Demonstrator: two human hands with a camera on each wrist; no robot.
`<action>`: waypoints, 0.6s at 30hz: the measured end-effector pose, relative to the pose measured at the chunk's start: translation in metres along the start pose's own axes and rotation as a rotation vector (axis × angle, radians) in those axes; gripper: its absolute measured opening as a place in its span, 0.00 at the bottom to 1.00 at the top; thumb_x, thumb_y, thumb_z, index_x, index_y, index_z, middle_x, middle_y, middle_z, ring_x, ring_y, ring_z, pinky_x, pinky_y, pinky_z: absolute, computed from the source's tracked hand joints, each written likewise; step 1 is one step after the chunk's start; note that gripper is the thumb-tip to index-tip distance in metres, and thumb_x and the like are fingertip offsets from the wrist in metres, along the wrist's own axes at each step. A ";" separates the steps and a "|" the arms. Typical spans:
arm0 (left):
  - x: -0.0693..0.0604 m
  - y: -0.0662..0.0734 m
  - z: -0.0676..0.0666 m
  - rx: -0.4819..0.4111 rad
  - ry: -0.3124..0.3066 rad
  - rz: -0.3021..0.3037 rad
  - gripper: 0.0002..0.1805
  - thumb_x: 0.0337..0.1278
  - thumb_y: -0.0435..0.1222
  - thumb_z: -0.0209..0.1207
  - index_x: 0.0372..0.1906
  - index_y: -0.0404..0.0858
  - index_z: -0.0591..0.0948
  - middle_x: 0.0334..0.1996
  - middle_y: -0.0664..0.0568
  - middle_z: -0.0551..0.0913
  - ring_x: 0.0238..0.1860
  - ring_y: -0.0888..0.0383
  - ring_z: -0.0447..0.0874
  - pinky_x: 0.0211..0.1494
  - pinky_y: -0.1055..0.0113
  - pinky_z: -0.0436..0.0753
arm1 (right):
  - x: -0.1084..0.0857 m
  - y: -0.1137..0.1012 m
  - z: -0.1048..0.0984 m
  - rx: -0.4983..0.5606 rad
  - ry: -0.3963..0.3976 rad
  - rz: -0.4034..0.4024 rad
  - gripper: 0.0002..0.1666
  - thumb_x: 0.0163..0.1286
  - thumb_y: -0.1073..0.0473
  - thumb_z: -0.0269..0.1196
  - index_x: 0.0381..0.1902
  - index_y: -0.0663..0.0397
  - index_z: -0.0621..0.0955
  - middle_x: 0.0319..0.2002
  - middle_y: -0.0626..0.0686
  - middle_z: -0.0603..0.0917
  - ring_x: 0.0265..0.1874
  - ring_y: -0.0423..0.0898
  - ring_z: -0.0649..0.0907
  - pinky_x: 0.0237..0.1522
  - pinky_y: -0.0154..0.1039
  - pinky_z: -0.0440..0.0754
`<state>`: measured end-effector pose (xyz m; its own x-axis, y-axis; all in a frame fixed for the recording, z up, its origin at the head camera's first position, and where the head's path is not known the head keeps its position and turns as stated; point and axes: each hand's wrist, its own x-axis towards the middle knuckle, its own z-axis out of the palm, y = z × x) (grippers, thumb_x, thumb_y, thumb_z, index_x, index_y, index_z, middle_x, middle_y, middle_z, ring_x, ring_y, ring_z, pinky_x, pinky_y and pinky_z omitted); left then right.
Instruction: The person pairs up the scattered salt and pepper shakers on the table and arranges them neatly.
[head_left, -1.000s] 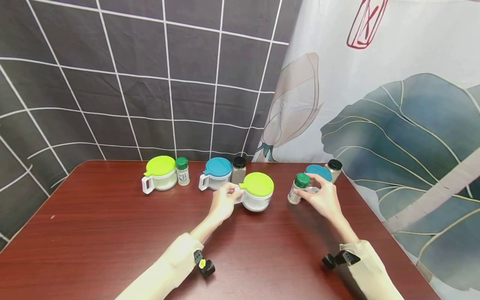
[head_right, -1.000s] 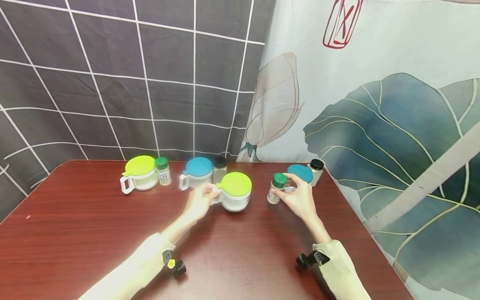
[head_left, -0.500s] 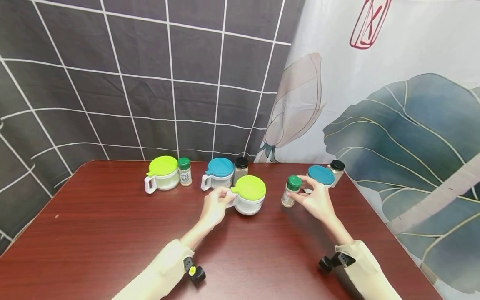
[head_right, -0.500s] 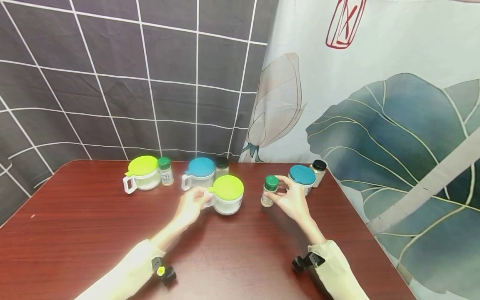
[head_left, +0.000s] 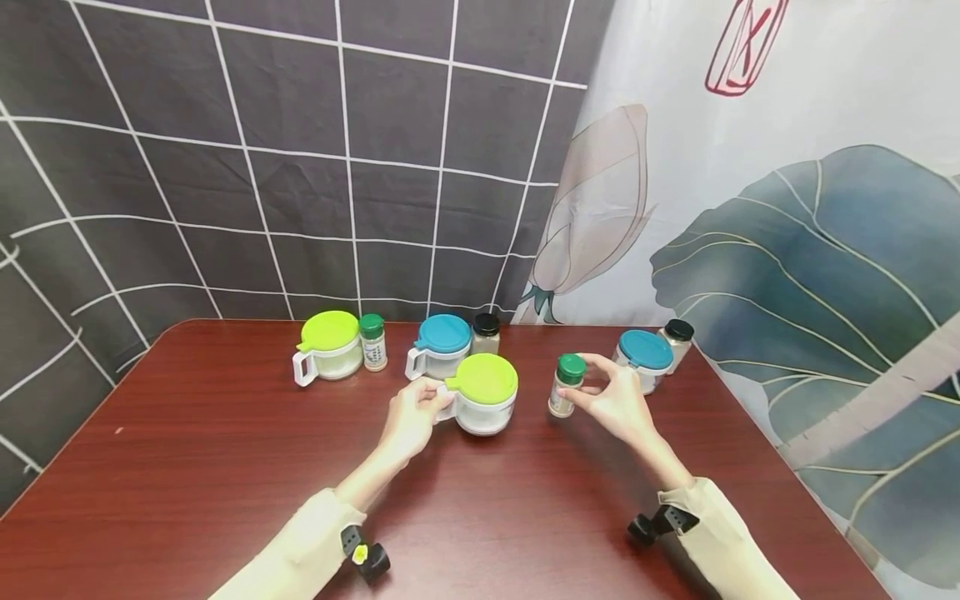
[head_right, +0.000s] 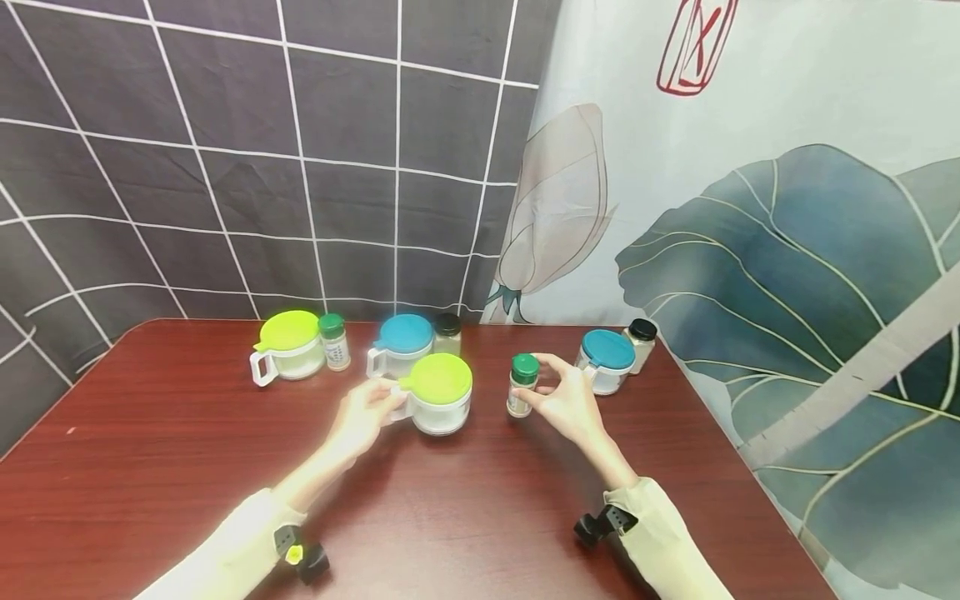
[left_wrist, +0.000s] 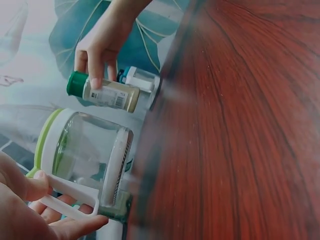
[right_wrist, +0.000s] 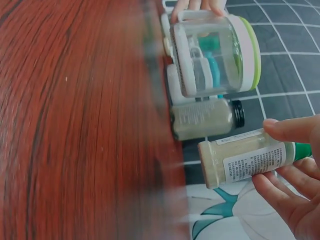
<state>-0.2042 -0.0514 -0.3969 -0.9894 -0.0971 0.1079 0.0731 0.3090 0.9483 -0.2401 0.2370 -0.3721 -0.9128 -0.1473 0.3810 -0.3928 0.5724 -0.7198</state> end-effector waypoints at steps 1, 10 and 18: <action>0.000 0.000 -0.001 0.003 0.002 -0.005 0.08 0.59 0.34 0.61 0.40 0.33 0.82 0.42 0.39 0.86 0.44 0.49 0.84 0.43 0.61 0.83 | 0.000 -0.002 0.002 0.007 -0.006 0.005 0.30 0.50 0.61 0.75 0.52 0.57 0.80 0.41 0.61 0.87 0.36 0.52 0.89 0.36 0.34 0.85; -0.005 -0.007 -0.016 -0.018 0.014 -0.017 0.08 0.60 0.32 0.60 0.40 0.32 0.82 0.42 0.37 0.86 0.45 0.48 0.85 0.47 0.58 0.84 | 0.002 -0.010 0.016 0.027 -0.052 0.035 0.30 0.51 0.60 0.75 0.53 0.56 0.79 0.42 0.60 0.86 0.35 0.52 0.89 0.36 0.36 0.85; -0.010 -0.009 -0.027 -0.057 0.023 -0.044 0.08 0.59 0.32 0.60 0.41 0.31 0.81 0.42 0.37 0.86 0.44 0.50 0.85 0.47 0.59 0.85 | 0.004 -0.014 0.028 0.046 -0.058 -0.001 0.29 0.50 0.59 0.76 0.51 0.55 0.80 0.40 0.58 0.87 0.36 0.50 0.89 0.37 0.35 0.85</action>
<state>-0.1913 -0.0792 -0.3984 -0.9888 -0.1310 0.0719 0.0373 0.2495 0.9677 -0.2415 0.2060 -0.3761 -0.9169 -0.1950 0.3483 -0.3971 0.5347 -0.7460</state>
